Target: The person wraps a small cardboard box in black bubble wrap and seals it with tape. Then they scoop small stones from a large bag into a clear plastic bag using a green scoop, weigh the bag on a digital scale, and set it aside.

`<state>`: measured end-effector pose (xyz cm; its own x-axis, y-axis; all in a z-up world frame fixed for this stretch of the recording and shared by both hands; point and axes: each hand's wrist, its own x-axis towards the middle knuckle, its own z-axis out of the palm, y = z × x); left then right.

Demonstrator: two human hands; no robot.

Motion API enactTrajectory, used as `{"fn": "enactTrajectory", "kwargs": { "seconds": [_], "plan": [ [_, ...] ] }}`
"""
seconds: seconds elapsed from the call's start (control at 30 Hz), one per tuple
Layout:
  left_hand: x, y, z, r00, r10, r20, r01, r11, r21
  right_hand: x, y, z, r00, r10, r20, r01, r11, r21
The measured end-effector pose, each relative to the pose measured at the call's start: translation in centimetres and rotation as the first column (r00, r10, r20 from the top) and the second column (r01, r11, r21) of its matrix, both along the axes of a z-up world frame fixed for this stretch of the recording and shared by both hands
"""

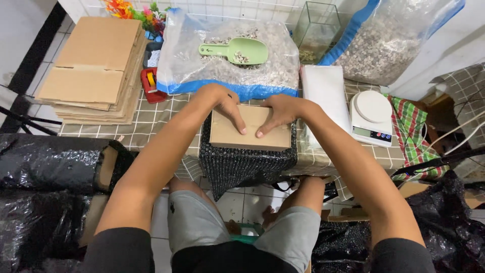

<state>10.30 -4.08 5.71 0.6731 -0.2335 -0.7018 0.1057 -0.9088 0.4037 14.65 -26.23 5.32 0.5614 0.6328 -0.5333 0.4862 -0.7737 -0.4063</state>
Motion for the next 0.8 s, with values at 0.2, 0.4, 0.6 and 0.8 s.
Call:
{"fn": "enactTrajectory", "kwargs": {
  "seconds": [0.2, 0.4, 0.6, 0.8],
  "plan": [
    [-0.6, -0.1, -0.3, 0.992, -0.072, 0.102, 0.076, 0.996, -0.040, -2.2, -0.1, 0.7, 0.956, 0.105, 0.274, -0.089, 0.994, -0.070],
    [-3.0, -0.2, 0.6, 0.897, -0.104, 0.429, 0.138, 0.989, -0.048, -3.8, -1.3, -0.9, 0.785, 0.136, 0.604, -0.170, 0.985, 0.000],
    [-3.8, -0.5, -1.2, 0.694, -0.189, 0.695, 0.111, 0.982, 0.155, -3.7, -2.3, -3.4, 0.383, 0.033, 0.923, -0.336, 0.936, 0.107],
    [-4.9, -1.4, -4.6, 0.408, -0.218, 0.887, 0.039, 0.974, 0.222, -3.2, -2.7, -5.8, 0.324, -0.029, 0.945, -0.406, 0.898, 0.167]
  ]
}}
